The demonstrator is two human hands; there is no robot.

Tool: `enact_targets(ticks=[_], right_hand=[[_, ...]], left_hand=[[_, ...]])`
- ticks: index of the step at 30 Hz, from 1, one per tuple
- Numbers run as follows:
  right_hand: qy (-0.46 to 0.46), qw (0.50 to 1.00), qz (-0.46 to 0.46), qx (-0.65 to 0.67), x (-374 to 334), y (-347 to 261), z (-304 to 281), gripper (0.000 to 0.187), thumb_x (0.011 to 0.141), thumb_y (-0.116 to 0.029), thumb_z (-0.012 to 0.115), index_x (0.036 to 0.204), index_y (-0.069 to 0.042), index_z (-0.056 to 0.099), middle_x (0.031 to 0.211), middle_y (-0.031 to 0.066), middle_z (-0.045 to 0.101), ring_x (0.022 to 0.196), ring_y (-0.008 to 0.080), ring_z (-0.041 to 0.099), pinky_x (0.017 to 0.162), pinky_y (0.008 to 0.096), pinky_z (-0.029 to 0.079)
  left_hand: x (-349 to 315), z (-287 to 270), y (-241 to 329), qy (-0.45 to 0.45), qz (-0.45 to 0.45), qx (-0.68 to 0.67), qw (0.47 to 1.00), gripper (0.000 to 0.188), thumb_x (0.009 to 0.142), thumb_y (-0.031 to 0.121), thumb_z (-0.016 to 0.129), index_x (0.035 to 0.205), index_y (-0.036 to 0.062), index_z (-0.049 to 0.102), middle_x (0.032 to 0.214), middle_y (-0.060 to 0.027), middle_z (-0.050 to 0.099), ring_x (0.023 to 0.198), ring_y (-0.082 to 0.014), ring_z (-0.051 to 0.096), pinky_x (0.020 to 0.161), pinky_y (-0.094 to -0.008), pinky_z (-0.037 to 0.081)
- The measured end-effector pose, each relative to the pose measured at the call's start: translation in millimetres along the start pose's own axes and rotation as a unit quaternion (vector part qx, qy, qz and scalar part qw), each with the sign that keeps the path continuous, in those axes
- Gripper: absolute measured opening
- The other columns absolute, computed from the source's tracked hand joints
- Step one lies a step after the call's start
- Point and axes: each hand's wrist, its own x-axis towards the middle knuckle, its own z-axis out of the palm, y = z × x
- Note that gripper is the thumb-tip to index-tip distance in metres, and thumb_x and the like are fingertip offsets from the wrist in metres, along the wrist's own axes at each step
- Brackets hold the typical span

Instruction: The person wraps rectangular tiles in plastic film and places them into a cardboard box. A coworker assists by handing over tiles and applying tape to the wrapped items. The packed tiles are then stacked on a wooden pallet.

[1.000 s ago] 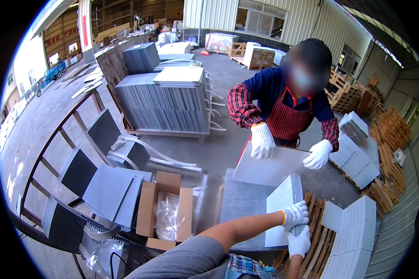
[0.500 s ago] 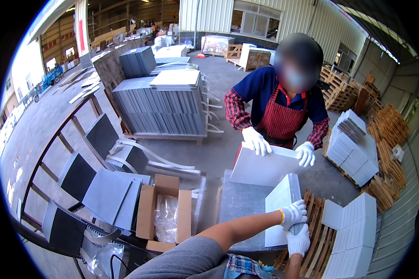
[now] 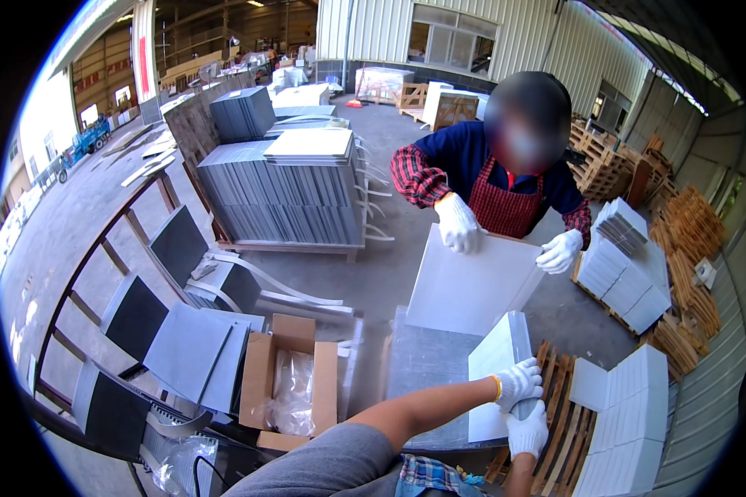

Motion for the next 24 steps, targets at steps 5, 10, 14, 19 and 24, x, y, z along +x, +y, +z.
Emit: enact_targets(ticks=[5,10,14,19,24], right_hand=[[-0.003,1.0,0.001,0.0,-2,-4,-5,0.087,0.068,-0.048,0.085,0.133,-0.007,0.045,0.116,0.0241,0.064,0.101,0.0424,0.066,0.084,0.0501,0.055],[-0.02,1.0,0.014,-0.003,0,-5,-9,0.087,0.068,-0.048,0.085,0.135,-0.008,0.045,0.118,0.0241,0.063,0.103,0.0423,0.066,0.085,0.0496,0.055],[-0.026,1.0,0.018,-0.003,0,-7,-11,0.087,0.069,-0.048,0.085,0.135,-0.008,0.045,0.119,0.024,0.063,0.104,0.0421,0.066,0.086,0.0491,0.055],[-0.021,1.0,0.014,-0.001,1,-3,-8,0.088,0.069,-0.047,0.085,0.135,-0.008,0.044,0.119,0.0238,0.063,0.104,0.042,0.066,0.087,0.049,0.055],[-0.036,0.999,0.023,-0.001,0,-7,-13,0.088,0.069,-0.046,0.085,0.136,-0.008,0.043,0.118,0.0236,0.063,0.104,0.0421,0.066,0.086,0.0491,0.055]], left_hand=[[1,1,-1,-0.003,-0.006,0.004,1.0,0.066,0.049,0.031,0.085,0.111,0.0196,0.066,0.115,-0.0075,0.063,0.122,-0.0311,0.053,0.117,-0.0506,0.025],[2,-6,3,-0.015,-0.006,0.008,1.0,0.066,0.048,0.031,0.085,0.11,0.0192,0.066,0.115,-0.0076,0.063,0.122,-0.031,0.054,0.118,-0.0504,0.025],[1,-4,1,-0.006,-0.005,-0.001,1.0,0.067,0.048,0.031,0.085,0.111,0.0187,0.066,0.115,-0.008,0.063,0.123,-0.0313,0.053,0.118,-0.0504,0.025],[3,-2,1,-0.011,-0.005,0.002,1.0,0.067,0.048,0.031,0.085,0.111,0.0185,0.066,0.118,-0.009,0.062,0.124,-0.0322,0.052,0.118,-0.0505,0.025],[6,3,-1,-0.032,-0.013,0.011,0.999,0.082,0.046,0.036,0.092,0.121,0.0203,0.065,0.122,-0.0072,0.062,0.127,-0.0319,0.051,0.121,-0.0525,0.02]])
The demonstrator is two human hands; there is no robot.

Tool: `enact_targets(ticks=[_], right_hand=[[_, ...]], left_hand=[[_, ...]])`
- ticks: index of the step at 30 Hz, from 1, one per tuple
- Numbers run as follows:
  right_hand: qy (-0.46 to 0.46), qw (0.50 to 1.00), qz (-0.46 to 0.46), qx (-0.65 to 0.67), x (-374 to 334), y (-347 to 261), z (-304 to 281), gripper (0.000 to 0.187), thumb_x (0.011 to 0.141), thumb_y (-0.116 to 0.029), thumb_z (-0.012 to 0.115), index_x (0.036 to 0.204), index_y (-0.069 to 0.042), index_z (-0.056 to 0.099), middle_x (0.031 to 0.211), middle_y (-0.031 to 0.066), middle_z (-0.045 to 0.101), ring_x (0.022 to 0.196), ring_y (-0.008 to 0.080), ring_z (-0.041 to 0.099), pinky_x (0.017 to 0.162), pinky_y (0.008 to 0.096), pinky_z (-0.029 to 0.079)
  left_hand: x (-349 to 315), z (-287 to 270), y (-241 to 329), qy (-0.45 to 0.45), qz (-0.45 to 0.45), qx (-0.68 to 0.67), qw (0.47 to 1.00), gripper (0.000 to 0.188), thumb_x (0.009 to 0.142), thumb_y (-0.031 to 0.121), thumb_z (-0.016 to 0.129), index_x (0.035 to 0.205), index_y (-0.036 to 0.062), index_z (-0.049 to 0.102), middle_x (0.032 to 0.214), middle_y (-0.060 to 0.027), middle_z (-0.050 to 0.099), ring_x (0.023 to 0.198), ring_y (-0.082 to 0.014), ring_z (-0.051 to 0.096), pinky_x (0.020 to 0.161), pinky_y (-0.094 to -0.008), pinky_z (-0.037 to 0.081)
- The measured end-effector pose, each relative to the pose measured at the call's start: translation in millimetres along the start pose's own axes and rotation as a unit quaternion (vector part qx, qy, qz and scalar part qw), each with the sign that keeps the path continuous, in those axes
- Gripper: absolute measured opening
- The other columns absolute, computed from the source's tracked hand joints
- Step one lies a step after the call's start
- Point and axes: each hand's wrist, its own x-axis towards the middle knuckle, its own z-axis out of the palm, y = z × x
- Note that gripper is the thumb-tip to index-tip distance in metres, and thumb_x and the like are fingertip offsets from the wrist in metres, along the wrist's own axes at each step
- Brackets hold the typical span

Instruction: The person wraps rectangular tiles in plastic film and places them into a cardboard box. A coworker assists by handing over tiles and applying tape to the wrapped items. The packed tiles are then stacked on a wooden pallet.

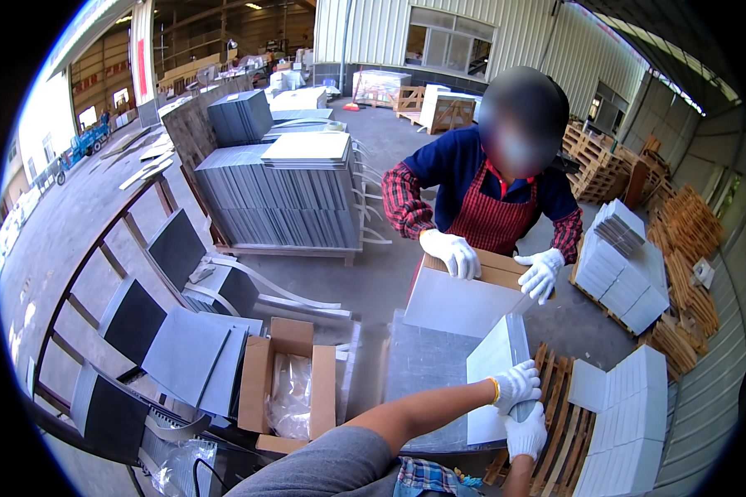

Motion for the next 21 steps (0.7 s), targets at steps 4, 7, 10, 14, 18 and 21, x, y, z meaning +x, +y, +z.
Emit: enact_targets(ticks=[4,7,10,14,18,21], right_hand=[[0.017,1.0,-0.008,-0.003,1,3,4,0.088,0.069,-0.046,0.085,0.135,-0.008,0.043,0.118,0.0238,0.063,0.103,0.0423,0.066,0.086,0.0492,0.055],[0.02,1.0,-0.011,-0.002,2,5,7,0.088,0.069,-0.046,0.085,0.136,-0.008,0.043,0.117,0.024,0.063,0.103,0.0424,0.066,0.086,0.0493,0.055],[0.016,1.0,-0.007,-0.003,1,3,7,0.089,0.068,-0.047,0.085,0.136,-0.008,0.043,0.117,0.0239,0.063,0.103,0.0424,0.066,0.085,0.0494,0.055],[0.012,1.0,-0.004,-0.005,0,4,5,0.09,0.068,-0.049,0.085,0.136,-0.008,0.043,0.117,0.0234,0.063,0.102,0.0425,0.066,0.085,0.0498,0.055],[-0.01,1.0,0.008,0.002,-4,-5,-7,0.085,0.07,-0.052,0.082,0.133,-0.008,0.045,0.121,0.0235,0.063,0.107,0.0422,0.065,0.089,0.0494,0.053],[0.001,1.0,-0.006,-0.005,0,1,3,0.091,0.067,-0.057,0.082,0.134,-0.008,0.045,0.119,0.0224,0.064,0.103,0.0416,0.067,0.085,0.0504,0.055]], left_hand=[[0,0,0,0.005,0.003,0.003,1.0,0.084,0.045,0.036,0.092,0.122,0.0206,0.064,0.122,-0.0069,0.063,0.126,-0.0318,0.052,0.121,-0.0525,0.02],[-2,-5,1,0.023,0.009,-0.009,1.0,0.071,0.046,0.032,0.087,0.113,0.0193,0.065,0.118,-0.0078,0.062,0.125,-0.032,0.052,0.119,-0.0512,0.023],[-6,-9,3,0.029,0.013,-0.015,0.999,0.064,0.047,0.03,0.084,0.107,0.0186,0.066,0.115,-0.0078,0.062,0.124,-0.0319,0.053,0.117,-0.0508,0.025],[-3,-6,3,0.034,0.022,-0.004,0.999,0.062,0.047,0.03,0.084,0.105,0.0187,0.066,0.114,-0.0068,0.062,0.123,-0.0311,0.053,0.116,-0.0508,0.026],[-5,-8,5,0.031,0.009,-0.008,0.999,0.065,0.047,0.031,0.085,0.107,0.0184,0.065,0.114,-0.0065,0.061,0.123,-0.0304,0.053,0.117,-0.0493,0.026],[-7,-21,5,0.005,0.011,-0.008,1.0,0.07,0.046,0.033,0.088,0.111,0.018,0.065,0.114,-0.0062,0.061,0.122,-0.0302,0.052,0.118,-0.0481,0.025]])
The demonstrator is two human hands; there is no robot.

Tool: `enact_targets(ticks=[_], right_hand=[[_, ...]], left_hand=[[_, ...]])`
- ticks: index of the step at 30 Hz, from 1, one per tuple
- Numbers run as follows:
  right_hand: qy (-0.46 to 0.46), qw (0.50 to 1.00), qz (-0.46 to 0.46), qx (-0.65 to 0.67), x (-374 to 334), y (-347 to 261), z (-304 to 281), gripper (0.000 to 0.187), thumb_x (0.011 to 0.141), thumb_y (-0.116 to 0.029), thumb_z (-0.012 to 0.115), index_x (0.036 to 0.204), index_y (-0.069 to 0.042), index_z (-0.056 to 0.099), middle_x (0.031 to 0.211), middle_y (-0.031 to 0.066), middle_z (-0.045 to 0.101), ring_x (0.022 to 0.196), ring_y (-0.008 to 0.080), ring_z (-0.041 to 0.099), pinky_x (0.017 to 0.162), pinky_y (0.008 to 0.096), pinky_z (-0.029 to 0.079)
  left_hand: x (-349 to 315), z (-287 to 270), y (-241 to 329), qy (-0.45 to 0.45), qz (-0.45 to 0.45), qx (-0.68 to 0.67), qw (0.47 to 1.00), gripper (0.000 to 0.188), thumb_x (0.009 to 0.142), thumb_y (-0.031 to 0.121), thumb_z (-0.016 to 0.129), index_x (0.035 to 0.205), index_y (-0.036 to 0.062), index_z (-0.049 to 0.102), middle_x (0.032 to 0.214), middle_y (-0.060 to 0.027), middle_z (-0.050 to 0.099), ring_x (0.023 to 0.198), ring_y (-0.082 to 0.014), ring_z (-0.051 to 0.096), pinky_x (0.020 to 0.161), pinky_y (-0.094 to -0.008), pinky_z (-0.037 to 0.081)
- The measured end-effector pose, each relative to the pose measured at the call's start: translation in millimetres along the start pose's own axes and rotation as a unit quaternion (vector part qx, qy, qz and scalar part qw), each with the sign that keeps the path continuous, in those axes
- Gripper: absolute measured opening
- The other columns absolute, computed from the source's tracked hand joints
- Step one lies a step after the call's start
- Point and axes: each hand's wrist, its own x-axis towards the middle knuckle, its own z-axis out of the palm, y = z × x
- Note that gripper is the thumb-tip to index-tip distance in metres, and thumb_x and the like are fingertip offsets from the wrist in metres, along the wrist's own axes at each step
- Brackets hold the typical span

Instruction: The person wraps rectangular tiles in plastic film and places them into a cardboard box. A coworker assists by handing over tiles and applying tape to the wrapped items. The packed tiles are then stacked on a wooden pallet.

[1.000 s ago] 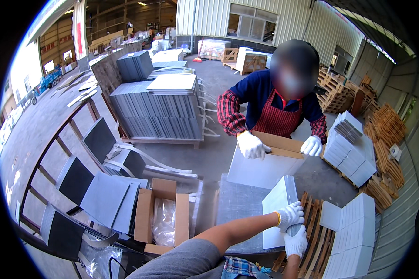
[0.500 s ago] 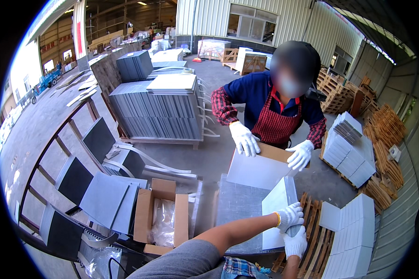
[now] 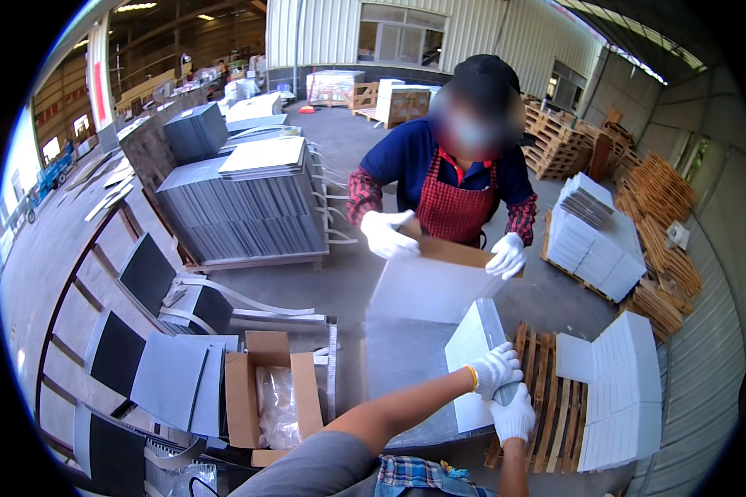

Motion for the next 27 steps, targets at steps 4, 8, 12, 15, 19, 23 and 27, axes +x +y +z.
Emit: enact_targets(ticks=[4,8,12,15,19,23,27], right_hand=[[-0.003,1.0,0.0,-0.008,0,-3,-3,0.093,0.067,-0.059,0.082,0.135,-0.008,0.045,0.118,0.0221,0.064,0.101,0.0407,0.068,0.083,0.0506,0.056],[-0.001,1.0,-0.004,-0.007,1,-3,-3,0.09,0.068,-0.058,0.082,0.134,-0.008,0.046,0.116,0.0219,0.065,0.1,0.0407,0.068,0.082,0.0506,0.056],[-0.007,1.0,0.002,-0.006,0,-3,-3,0.09,0.068,-0.059,0.081,0.133,-0.009,0.045,0.116,0.0213,0.065,0.1,0.0402,0.068,0.082,0.0506,0.056],[-0.004,1.0,0.001,-0.002,0,-1,0,0.09,0.068,-0.06,0.081,0.133,-0.009,0.045,0.116,0.0213,0.065,0.1,0.04,0.069,0.082,0.0505,0.056],[0.002,1.0,-0.002,-0.007,1,-2,-2,0.09,0.068,-0.061,0.081,0.133,-0.009,0.045,0.117,0.0214,0.065,0.1,0.0401,0.069,0.082,0.0502,0.056],[0.004,1.0,-0.005,-0.004,1,0,0,0.091,0.068,-0.061,0.081,0.134,-0.01,0.045,0.117,0.0215,0.065,0.1,0.0403,0.069,0.082,0.0505,0.056],[-0.011,1.0,0.008,0.005,0,-6,-7,0.089,0.068,-0.06,0.081,0.134,-0.01,0.045,0.12,0.0221,0.065,0.103,0.0417,0.067,0.085,0.0512,0.055]], left_hand=[[2,2,-3,0.006,-0.002,0.006,1.0,0.072,0.046,0.034,0.09,0.111,0.0183,0.065,0.113,-0.0056,0.061,0.121,-0.0294,0.053,0.117,-0.0477,0.026],[3,0,-4,-0.001,0.002,-0.004,1.0,0.07,0.047,0.032,0.09,0.111,0.0188,0.065,0.112,-0.0052,0.062,0.121,-0.0292,0.053,0.117,-0.0468,0.027],[1,-3,-1,-0.014,-0.003,0.01,1.0,0.067,0.05,0.029,0.088,0.112,0.0192,0.065,0.113,-0.0051,0.062,0.123,-0.0289,0.053,0.116,-0.046,0.027],[1,-2,1,-0.011,-0.007,0.007,1.0,0.064,0.052,0.028,0.086,0.113,0.0194,0.066,0.114,-0.0052,0.062,0.123,-0.0289,0.053,0.117,-0.0459,0.027],[2,-9,0,-0.018,-0.006,0.001,1.0,0.063,0.054,0.028,0.085,0.113,0.0195,0.065,0.115,-0.0052,0.062,0.123,-0.0288,0.053,0.116,-0.0454,0.027],[3,-7,0,-0.034,-0.011,0.006,0.999,0.065,0.053,0.03,0.086,0.114,0.0197,0.065,0.116,-0.0049,0.062,0.123,-0.0284,0.053,0.116,-0.0448,0.027],[3,-6,0,-0.041,-0.012,0.01,0.999,0.069,0.051,0.032,0.088,0.115,0.02,0.065,0.116,-0.0046,0.062,0.123,-0.0282,0.053,0.116,-0.0442,0.027]])
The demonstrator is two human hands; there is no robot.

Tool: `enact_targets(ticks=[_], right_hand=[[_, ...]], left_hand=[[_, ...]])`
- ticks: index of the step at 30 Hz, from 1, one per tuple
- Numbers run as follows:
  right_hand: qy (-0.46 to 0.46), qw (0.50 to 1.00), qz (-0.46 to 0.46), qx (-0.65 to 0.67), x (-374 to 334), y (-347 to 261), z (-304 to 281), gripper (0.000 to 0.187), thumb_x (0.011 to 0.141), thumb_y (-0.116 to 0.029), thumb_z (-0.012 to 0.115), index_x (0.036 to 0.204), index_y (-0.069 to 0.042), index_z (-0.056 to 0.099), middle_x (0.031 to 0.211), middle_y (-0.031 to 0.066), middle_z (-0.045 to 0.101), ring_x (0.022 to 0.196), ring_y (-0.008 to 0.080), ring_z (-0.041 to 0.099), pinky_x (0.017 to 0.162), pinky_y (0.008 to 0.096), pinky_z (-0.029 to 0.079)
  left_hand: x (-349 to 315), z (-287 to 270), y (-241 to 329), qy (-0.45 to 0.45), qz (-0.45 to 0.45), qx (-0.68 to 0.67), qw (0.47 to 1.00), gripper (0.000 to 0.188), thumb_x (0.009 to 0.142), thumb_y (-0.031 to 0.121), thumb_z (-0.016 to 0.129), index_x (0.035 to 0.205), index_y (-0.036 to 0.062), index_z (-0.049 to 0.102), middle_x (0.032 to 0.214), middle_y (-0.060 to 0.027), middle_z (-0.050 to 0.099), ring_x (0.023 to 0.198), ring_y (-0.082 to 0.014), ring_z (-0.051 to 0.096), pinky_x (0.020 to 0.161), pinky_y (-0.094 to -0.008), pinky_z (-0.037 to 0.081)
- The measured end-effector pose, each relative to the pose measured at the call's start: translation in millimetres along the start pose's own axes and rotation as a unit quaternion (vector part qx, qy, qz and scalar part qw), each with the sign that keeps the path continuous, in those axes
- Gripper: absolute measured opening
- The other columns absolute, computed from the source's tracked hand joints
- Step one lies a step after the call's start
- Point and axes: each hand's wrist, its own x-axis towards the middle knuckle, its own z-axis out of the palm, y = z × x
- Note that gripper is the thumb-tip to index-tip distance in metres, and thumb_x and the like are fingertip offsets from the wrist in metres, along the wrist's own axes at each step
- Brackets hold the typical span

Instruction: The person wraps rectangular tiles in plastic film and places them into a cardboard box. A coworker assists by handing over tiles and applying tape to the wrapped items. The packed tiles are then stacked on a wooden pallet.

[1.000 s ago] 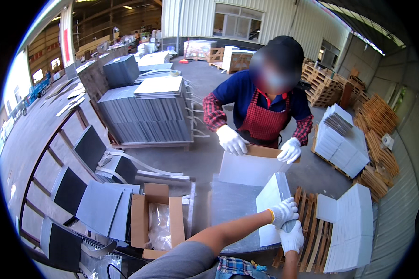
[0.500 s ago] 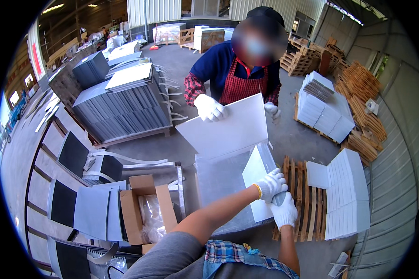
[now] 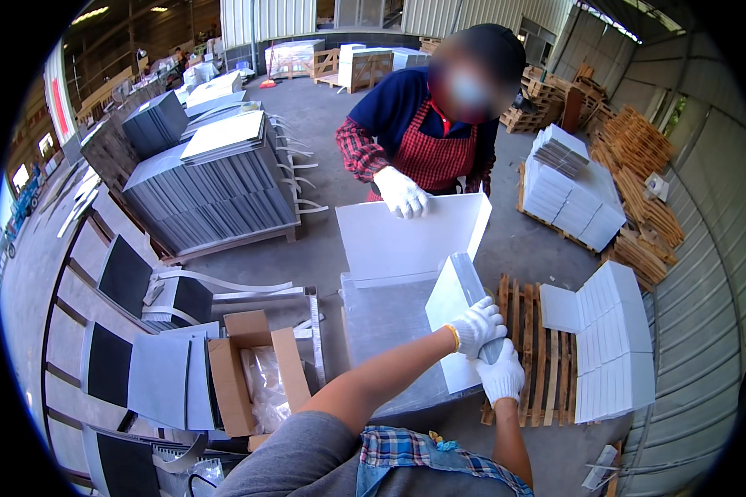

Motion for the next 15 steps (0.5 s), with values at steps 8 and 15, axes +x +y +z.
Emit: enact_targets(ticks=[8,15], right_hand=[[0.001,1.0,-0.002,0.003,0.6,2.0,0.3,0.088,0.069,-0.057,0.081,0.134,-0.01,0.045,0.12,0.0229,0.065,0.103,0.0425,0.067,0.086,0.0514,0.055],[0.0,1.0,-0.005,0.01,0.6,2.7,1.6,0.087,0.069,-0.056,0.081,0.133,-0.01,0.045,0.119,0.0234,0.065,0.103,0.0435,0.067,0.085,0.0524,0.055]], left_hand=[[1.4,0.7,-0.3,0.001,0.001,0.003,1.0,0.071,0.05,0.034,0.089,0.116,0.0207,0.065,0.117,-0.0042,0.062,0.124,-0.0283,0.052,0.116,-0.044,0.027],[0.9,2.9,-0.8,0.004,0.001,0.002,1.0,0.073,0.048,0.033,0.089,0.116,0.0207,0.065,0.117,-0.0045,0.062,0.125,-0.0287,0.052,0.117,-0.0448,0.026]])
